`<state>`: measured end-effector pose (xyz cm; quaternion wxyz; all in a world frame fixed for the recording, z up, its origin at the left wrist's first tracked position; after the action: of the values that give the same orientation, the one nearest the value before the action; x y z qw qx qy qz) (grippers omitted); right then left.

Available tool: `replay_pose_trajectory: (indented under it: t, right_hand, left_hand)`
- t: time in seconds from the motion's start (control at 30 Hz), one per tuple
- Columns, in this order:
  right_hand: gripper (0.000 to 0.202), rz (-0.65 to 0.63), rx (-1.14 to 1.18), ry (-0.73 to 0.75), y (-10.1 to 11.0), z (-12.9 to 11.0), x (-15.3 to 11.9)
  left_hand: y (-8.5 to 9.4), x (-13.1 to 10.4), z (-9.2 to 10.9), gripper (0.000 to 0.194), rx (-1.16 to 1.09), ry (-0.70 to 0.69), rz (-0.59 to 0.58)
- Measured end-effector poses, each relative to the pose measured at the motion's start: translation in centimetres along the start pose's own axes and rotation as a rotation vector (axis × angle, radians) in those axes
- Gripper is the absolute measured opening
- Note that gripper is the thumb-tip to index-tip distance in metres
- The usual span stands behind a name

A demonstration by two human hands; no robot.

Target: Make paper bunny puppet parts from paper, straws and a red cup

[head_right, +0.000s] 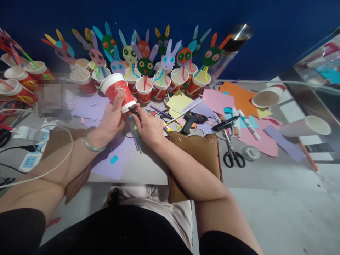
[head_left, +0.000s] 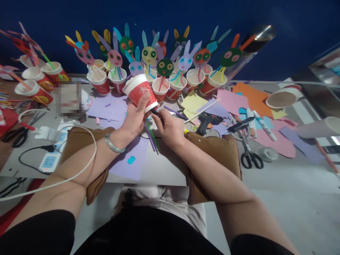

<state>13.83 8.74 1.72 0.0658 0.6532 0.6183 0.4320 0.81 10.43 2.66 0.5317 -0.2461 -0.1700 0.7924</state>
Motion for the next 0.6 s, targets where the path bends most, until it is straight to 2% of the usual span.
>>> replay_pose_trajectory:
  t: [0.17,0.27,0.37,0.5,0.57,0.6]
  right_hand:
    - [0.040,-0.043,-0.188,0.099,0.1,-0.5,0.2]
    - [0.033,-0.063,-0.129,0.022,-0.2,-0.3,0.4]
    - [0.037,-0.127,0.205,-0.118,-0.9,0.2,0.5]
    - [0.054,-0.407,0.804,-0.385,-2.8,0.3,0.3]
    - [0.055,-0.491,0.909,-0.460,-3.2,0.2,0.1]
    - [0.054,-0.473,0.889,-0.441,-3.0,0.2,0.2]
  left_hand:
    - [0.2,0.1,-0.1,0.036,-0.003,0.016,0.010]
    - [0.4,0.4,-0.4,0.034,-0.009,0.012,0.018]
    - [0.6,0.5,-0.7,0.036,-0.004,-0.006,0.024]
    - [0.5,0.5,-0.5,0.036,0.013,-0.070,-0.003]
    - [0.3,0.4,-0.3,0.035,0.015,-0.106,-0.031]
    - [0.3,0.3,-0.2,0.035,0.018,-0.118,-0.036]
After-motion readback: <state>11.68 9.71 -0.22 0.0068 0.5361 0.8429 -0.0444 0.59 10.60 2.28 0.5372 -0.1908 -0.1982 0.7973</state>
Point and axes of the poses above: each hand's wrist, its own x-axis towards the middle knuckle, its own y-axis out of the back of the hand, z = x × y, the point moved 5 cm from there along x, towards the middle knuckle, and after that the axes turned 6 degrees about z, right-handed, at the moved point
